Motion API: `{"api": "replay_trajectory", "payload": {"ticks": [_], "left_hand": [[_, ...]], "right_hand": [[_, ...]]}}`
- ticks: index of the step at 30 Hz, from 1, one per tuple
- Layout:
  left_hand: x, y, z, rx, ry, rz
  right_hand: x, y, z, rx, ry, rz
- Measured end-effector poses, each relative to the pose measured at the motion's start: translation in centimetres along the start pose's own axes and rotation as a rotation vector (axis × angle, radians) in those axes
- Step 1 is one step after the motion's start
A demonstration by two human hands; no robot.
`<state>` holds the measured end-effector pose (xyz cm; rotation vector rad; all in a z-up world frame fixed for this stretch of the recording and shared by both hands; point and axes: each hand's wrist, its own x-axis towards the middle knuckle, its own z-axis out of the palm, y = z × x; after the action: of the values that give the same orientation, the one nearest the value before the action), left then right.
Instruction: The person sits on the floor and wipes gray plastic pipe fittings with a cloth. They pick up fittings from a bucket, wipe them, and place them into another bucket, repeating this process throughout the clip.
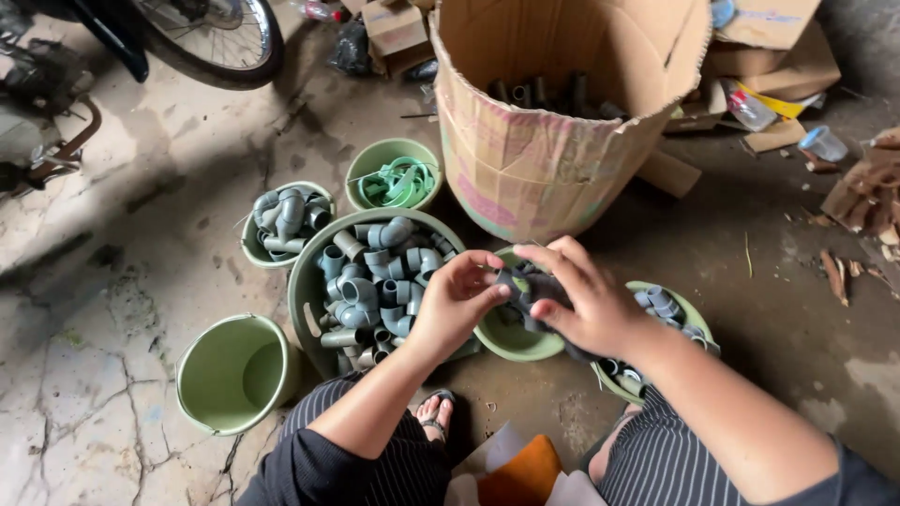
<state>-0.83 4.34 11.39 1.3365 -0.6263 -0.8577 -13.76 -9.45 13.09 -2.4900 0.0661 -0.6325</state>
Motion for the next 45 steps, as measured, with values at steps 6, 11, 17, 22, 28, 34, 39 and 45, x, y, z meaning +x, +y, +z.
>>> {"api": "replay_trajectory", "payload": {"ticks": [6, 11, 17, 22, 28, 34, 39, 45], "left_hand": [[-0.4, -0.2, -0.5, 0.003, 0.021, 0.016], [-0.4, -0.1, -0.5, -0.044, -0.003, 0.019], [-0.4, 1.1, -0.3, -0.108, -0.043, 0.069], [-0.6, 2.5, -0.4, -0.160, -0.052, 0.095], [0.2, 1.9, -1.0, 0.059, -0.090, 0.296], [0.7, 2.2, -1.4, 0.024, -0.144, 0.358], [0.8, 2.7, -1.9, 0.075, -0.159, 0.492], [0.6, 1.7, -1.6, 0.203, 0.031, 0.464]], "right_hand": [[1.0, -1.3, 2.9, 0.268, -0.214, 0.317], [0.6, -0.2, 3.2, 0.341, -0.161, 0.292], [2.0, -0.6, 1.9, 0.445, -0.046, 0.408], [2.6, -1.8, 1.5, 0.870, -0.104, 0.608], [1.0, -0.1, 2.4, 1.233, -0.301, 0.614], [2.3, -4.1, 1.3, 1.173, 0.057, 0.833], [2.3, -4.1, 0.9, 1.292, -0.086, 0.774], [1.0, -1.5, 3.4, 1.080, 0.032, 0.702]]}}
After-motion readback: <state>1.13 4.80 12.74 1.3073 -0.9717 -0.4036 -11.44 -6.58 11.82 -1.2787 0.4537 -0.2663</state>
